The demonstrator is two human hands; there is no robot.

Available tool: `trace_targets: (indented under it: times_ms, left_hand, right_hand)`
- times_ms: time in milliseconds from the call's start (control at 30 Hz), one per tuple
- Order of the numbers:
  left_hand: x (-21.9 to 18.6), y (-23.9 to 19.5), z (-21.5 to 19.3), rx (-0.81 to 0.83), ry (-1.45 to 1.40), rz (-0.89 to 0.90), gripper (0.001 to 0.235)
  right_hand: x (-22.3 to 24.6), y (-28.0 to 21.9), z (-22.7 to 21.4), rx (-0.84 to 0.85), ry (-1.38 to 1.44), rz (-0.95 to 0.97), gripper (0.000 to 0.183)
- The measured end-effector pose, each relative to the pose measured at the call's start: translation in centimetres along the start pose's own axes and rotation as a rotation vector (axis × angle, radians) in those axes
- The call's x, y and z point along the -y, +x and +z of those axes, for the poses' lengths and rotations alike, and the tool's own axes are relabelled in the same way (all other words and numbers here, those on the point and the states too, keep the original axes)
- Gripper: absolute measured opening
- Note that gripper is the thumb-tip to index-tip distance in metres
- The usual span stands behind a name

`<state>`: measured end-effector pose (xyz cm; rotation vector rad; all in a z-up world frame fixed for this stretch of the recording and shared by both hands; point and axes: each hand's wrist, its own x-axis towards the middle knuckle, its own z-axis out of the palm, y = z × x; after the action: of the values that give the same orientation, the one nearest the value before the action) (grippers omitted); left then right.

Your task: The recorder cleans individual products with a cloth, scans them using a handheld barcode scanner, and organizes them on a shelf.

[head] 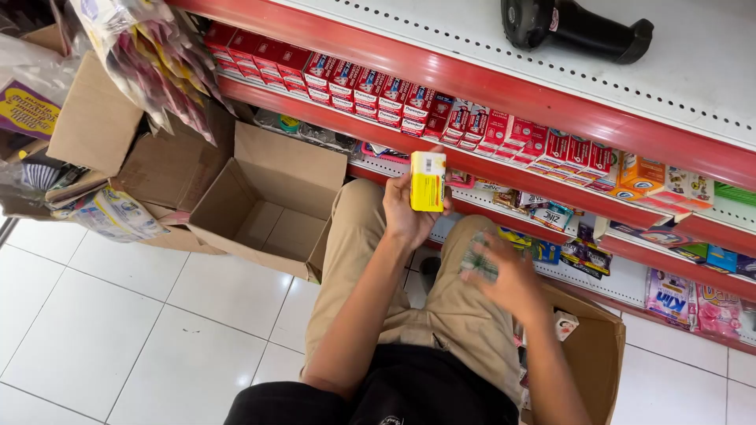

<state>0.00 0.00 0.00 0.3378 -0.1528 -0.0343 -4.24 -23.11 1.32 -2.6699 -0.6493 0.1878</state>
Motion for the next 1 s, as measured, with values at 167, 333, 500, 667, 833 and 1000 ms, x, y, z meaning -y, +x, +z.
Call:
trace_targets:
  times_ms: [167, 333, 500, 667, 833, 1000]
  left_hand:
    - [-3.3, 1.7, 4.9, 0.023, 0.077, 0.081, 0.058]
    - [-6.6, 3.3, 7.7, -0.029, -0.003, 0.117, 0.051]
    - [-9.7, 4.7, 7.0, -0.007, 0.144, 0.201, 0.051]
    - [-11.2, 6.0, 5.9, -0.081, 0.201, 0.297, 0.053]
    - [-11.2, 6.4, 4.7, -0.073, 0.135, 0.363, 0.051]
    - [-10.9, 6.0, 4.9, -0.089, 0.154, 0.337, 0.053]
  right_hand:
    - [8.3, 8.3, -17.6, -0.65, 0.053, -0.347, 0.034]
    - [5.9, 20.2, -22.0, -0.843, -0.491, -0.467, 0.05]
    - [4.5, 21.5, -21.1, -0.552, -0.249, -0.327, 0.041]
    - [10.5, 15.5, -22.5, -0.315, 0.065, -0.415, 0.049]
    - [13.1, 15.0, -21.9, -0.1, 0.005, -0.381, 0.056]
    - [13.1, 16.0, -20.9, -0.056, -0.075, -0.388, 0.057]
